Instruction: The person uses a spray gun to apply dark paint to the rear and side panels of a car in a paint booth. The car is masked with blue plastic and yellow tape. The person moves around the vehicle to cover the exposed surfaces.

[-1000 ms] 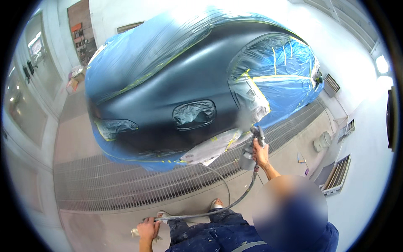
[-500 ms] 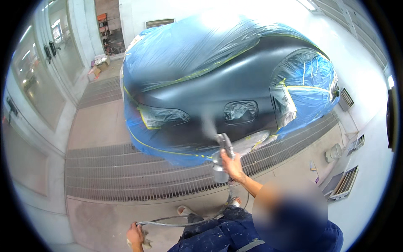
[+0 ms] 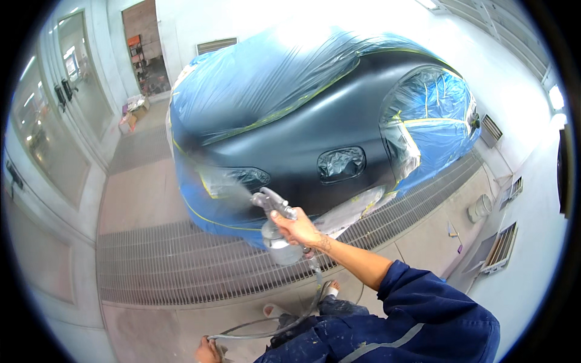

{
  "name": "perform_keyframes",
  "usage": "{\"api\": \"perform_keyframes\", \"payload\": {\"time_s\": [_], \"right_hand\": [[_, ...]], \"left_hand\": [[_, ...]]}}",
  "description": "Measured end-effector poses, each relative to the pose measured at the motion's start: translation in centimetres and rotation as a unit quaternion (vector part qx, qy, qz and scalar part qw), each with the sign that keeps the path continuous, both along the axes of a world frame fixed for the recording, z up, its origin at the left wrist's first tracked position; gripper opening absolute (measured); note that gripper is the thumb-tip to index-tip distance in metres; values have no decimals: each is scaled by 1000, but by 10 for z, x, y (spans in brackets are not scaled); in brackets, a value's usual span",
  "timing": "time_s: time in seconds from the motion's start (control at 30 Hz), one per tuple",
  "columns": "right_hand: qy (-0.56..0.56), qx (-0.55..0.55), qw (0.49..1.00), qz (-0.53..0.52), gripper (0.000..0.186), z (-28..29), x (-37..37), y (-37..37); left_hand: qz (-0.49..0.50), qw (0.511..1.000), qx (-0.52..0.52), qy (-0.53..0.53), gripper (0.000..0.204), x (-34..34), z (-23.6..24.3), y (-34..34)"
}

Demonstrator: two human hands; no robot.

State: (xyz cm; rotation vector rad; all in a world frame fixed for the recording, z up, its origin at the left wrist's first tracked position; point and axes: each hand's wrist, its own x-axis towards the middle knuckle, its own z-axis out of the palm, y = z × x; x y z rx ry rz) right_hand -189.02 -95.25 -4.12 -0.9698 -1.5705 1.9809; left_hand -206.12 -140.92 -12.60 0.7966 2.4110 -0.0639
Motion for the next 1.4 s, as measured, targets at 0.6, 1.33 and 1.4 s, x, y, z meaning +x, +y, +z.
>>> {"api": "perform_keyframes", "payload": {"time_s": [0.6,1.33,1.4], "right_hand": [[-14,-57,980,-191,43,23,249,111],[-69,9,919,-388,47,3,462,233],[-89,57,900,-422,48,7,456,235]], "left_hand": [[-237,936,244,96,33,34,-108,160],[-389,862,315,78,45,165,-59,322],[-381,867,311,79,45,160,-55,323]]}}
